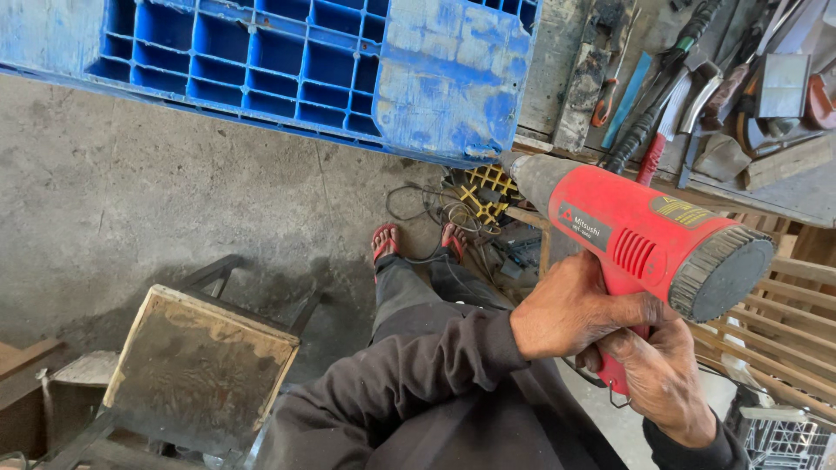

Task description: The person uses a chisel to scrape and clean the edge of a blue plastic pallet. They then use a red heat gun to apply heat to the same area, likely to soften the plastic for repair or smoothing.

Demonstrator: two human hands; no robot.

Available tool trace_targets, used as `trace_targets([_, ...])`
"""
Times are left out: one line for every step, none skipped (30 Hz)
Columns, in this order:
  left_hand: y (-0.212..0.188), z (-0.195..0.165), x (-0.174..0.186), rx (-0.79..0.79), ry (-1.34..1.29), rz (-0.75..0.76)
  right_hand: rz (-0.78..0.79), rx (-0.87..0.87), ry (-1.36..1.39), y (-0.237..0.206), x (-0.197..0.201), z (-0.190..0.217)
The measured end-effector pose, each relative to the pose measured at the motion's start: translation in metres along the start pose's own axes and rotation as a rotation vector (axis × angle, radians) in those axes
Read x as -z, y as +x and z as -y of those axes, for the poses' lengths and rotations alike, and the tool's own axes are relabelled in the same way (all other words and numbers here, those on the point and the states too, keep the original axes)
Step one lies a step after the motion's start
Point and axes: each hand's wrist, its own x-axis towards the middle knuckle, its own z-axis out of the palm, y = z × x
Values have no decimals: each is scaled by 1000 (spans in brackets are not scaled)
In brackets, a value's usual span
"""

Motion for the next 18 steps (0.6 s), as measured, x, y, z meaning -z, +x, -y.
trace_targets([0, 1, 0, 5, 2, 5, 0, 2, 10, -1, 1, 0])
trace_targets([1, 2, 0, 10, 4, 9, -12, -6, -2, -1, 1, -1])
trace_targets([1, 3, 0, -14, 12, 9, -23, -15, -15, -1, 1, 0])
trace_targets([1, 5, 0, -37, 21, 7, -33, -25, -28, -1, 0, 0])
trace_targets([1, 6, 0, -61, 29, 7, -30, -29, -29, -1, 0, 1])
trace_targets([1, 6, -1, -69, 23, -3, -25, -33, -30, 0, -1, 2])
trace_targets([1, 7, -1, -78, 17, -15, -18, -37, -31, 0, -2, 3])
trace_targets([1, 8, -2, -87, 11, -27, -6, -36, -23, 1, -3, 3])
trace_targets([0, 8, -2, -81, 3, -22, 7, -37, -14, 1, -3, 4])
trace_targets([-1, 9, -1, -75, -5, -19, 20, -38, -6, 2, -4, 4])
trace_targets([-1, 9, -1, -69, -12, -17, 33, -32, -16, 3, -4, 4])
trace_targets([-2, 9, 0, -61, -47, -21, 45, -24, -26, 5, -4, 4])
trace_targets([-1, 10, 0, -53, -81, -25, 57, -16, -36, 6, -3, 3])
trace_targets([-1, 10, 0, -46, -116, -29, 53, -28, -45, 7, -2, 3])
trace_targets([1, 11, 1, -67, -115, -26, 49, -40, -54, 9, -2, 2])
trace_targets([2, 12, 1, -89, -115, -24, 46, -53, -64, 11, 0, 2])
trace_targets([3, 13, 1, -111, -115, -24, 59, -42, -48, 12, 1, 1])
trace_targets([4, 14, 1, -102, -104, -33, 71, -33, -30, 14, 2, 1])
